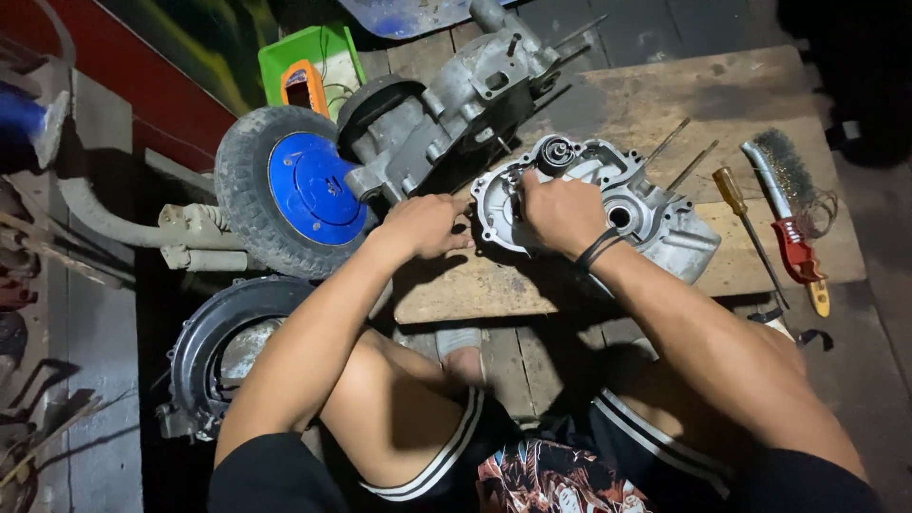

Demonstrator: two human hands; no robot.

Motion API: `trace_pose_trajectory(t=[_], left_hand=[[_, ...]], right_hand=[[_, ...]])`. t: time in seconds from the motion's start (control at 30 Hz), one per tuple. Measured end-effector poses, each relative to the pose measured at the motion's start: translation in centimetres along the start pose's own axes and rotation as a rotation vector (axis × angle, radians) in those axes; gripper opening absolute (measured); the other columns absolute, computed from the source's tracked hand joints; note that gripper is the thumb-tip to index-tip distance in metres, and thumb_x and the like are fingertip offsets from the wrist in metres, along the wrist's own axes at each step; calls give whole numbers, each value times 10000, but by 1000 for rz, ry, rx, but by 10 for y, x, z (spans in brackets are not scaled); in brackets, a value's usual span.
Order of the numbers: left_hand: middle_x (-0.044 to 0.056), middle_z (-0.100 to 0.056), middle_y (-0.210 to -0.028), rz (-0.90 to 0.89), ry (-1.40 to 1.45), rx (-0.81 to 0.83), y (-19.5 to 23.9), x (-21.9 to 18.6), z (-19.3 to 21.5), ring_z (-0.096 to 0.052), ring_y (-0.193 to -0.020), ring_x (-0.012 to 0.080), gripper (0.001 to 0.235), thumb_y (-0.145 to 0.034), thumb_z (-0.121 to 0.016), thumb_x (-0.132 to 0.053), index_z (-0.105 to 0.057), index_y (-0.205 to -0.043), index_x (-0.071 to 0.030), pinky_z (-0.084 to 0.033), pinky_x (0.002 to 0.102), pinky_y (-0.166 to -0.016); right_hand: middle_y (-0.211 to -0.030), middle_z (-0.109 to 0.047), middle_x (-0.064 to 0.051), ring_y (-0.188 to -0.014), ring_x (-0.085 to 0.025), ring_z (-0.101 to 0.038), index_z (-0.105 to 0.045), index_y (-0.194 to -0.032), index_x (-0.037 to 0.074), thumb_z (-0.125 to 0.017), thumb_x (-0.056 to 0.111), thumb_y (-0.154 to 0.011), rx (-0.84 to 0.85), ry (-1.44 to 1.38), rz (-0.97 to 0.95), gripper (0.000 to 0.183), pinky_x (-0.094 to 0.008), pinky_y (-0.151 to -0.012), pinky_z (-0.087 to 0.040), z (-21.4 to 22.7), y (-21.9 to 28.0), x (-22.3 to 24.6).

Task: Cleaning and inspecting the internal components of a motorcycle engine housing using a screwdriver.

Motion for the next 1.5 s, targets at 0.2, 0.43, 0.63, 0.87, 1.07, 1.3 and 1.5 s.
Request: trace_pose_trajectory(t=[0.2, 0.43, 0.63, 0.87, 1.07, 1.3, 1.5], left_hand=[[170, -611, -1398, 2, 38, 9, 4, -4, 5, -609, -1255, 421, 652, -916, -649, -534, -578, -1419, -124, -512, 575, -1023], [169, -610, -1406, 34, 11, 49, 1, -1, 0, -615, -1254, 414, 645, -917, -662, -510, -578, -1423, -119, -515, 568, -1021], [171, -598, -1423, 45, 43, 74, 4, 0, 2, -597, -1278, 420, 626, -928, -643, -491, -576, -1423, -113, -493, 570, -1060], [135, -632, -1385, 79, -12, 85, -12, 4, -12, -633, -1240, 379, 570, -914, -674, -485, -633, -1375, -151, -523, 541, -1018], [199, -700, -1225, 54, -25, 57, 11, -12, 14, -681, -1134, 422, 413, -900, -704, -300, -700, -1231, -53, -552, 563, -953], [216, -639, -1278, 22, -106, 84, 15, -28, 21, -638, -1125, 472, 517, -943, -642, -243, -523, -1438, -147, -547, 576, -845], [116, -650, -1095, -253, -232, -248, 1, -38, 5, -617, -1021, 392, 383, -963, -628, -423, -612, -1164, -97, -551, 562, -706]], right_hand=[[-869, -753, -257, -910, -519, -732, -659, -1176, 160, -500, 351, -965, 125, -141, 106, 326, -615, -796, -581, 29, 9, 18], [-918, -760, -200, -922, -470, -737, -599, -1186, 156, -475, 338, -1005, 50, -165, 142, 286, -614, -804, -580, 31, 7, 17], [-724, -735, -72, -755, -367, -763, -640, -1093, 265, -410, 307, -1004, -104, 133, 20, 250, -489, -671, -600, 8, -7, -26], [-788, -762, -158, -815, -401, -770, -624, -1072, 206, -391, 356, -1014, -7, -53, 83, 283, -562, -736, -594, 20, -2, 6], [-783, -740, -194, -789, -418, -762, -605, -1163, 172, -467, 368, -995, -153, 63, -57, 293, -520, -672, -591, 37, -8, -65], [-898, -581, -144, -736, -272, -528, -517, -1056, 27, -458, 132, -1080, -145, -333, -236, 123, -418, -635, -503, 76, 28, -122], [-1023, -736, -298, -950, -542, -674, -666, -1195, 46, -507, 411, -1109, 141, -111, -450, 407, -652, -673, -567, 64, 71, -183]])
Point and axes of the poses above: each hand's wrist, its own y-axis away from the middle knuckle, its own z-axis out of the back of the hand, x = y × z, the point moved 4 cm from there along -y, towards the middle knuckle
